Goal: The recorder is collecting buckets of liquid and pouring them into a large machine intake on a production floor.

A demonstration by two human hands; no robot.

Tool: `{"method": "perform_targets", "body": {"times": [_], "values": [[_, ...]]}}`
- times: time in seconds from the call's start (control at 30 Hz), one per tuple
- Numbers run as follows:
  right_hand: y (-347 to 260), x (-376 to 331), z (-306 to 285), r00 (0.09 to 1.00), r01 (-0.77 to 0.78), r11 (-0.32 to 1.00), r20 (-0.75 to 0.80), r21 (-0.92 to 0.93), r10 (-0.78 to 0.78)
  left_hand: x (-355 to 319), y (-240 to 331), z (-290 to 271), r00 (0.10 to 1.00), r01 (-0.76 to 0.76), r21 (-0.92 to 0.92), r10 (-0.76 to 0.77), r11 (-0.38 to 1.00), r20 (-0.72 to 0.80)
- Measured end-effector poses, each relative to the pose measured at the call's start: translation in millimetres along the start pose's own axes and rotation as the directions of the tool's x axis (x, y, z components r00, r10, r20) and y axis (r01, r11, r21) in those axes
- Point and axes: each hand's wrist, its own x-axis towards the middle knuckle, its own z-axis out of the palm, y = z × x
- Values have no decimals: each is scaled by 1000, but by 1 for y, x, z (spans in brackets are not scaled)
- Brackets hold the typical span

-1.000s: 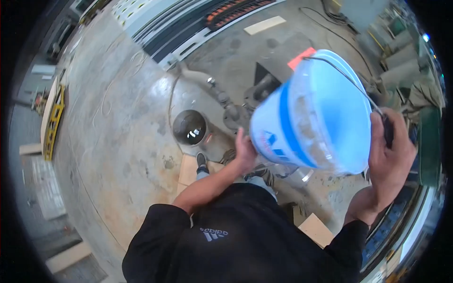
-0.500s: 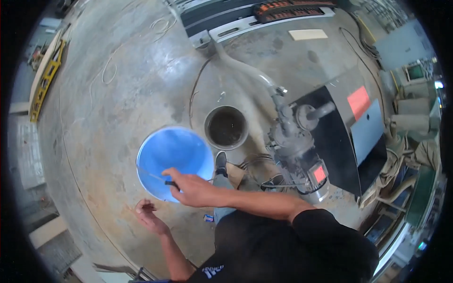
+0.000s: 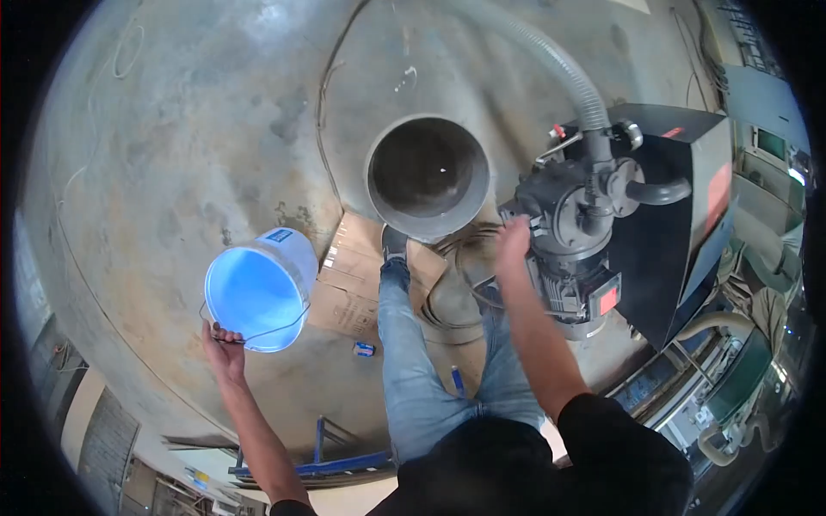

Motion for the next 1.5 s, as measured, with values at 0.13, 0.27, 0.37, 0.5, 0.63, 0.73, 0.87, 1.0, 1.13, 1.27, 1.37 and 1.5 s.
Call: {"method": "perform_targets", "body": {"times": [0.13, 0.27, 0.37, 0.5, 0.63, 0.73, 0.87, 1.0, 1.13, 1.27, 1.37, 1.5], "values": [[61, 81, -9, 908, -353, 933, 217, -62, 358, 60, -23, -63, 983, 22, 172, 10, 985, -182], [121, 143, 30, 851, -436, 899, 308, -40, 426, 96, -56, -112, 948, 64, 235, 15, 970, -318], [167, 156, 32, 845, -420, 907, 382, 42, 374, 108, -58, -133, 957, 54, 290, 33, 956, -288], [194, 143, 44, 870, -472, 859, 264, 199, 417, 103, -66, -163, 930, 86, 262, 17, 961, -368], [145, 69, 73, 777, -625, 691, 384, 364, 500, 79, -69, -191, 898, -7, 222, 104, 975, -427], [133, 57, 57, 947, -241, 940, 270, 239, 174, 79, -86, -192, 897, -10, 453, 208, 891, -389], [94, 13, 24, 999, -23, 993, 32, -117, 27, -10, -149, -73, 752, -90, 990, 659, 109, -4], [27, -64, 69, 921, -365, 858, 272, 362, 278, -126, -203, 31, 726, -604, 795, 448, 53, 521], [-6, -89, 99, 830, -520, 782, 421, 345, 366, -139, -242, 95, 638, -766, 628, 287, 140, 715], [-22, -103, 141, 877, -386, 909, 368, 157, 309, -123, -263, 97, 712, -699, 660, 358, 274, 605], [-20, -134, 129, 890, -387, 917, 301, 101, 343, -107, -272, 94, 714, -688, 669, 427, 281, 555], [-51, -191, 99, 905, -227, 964, 337, -136, 260, -107, -276, 93, 656, -725, 651, 514, 226, 552]]}}
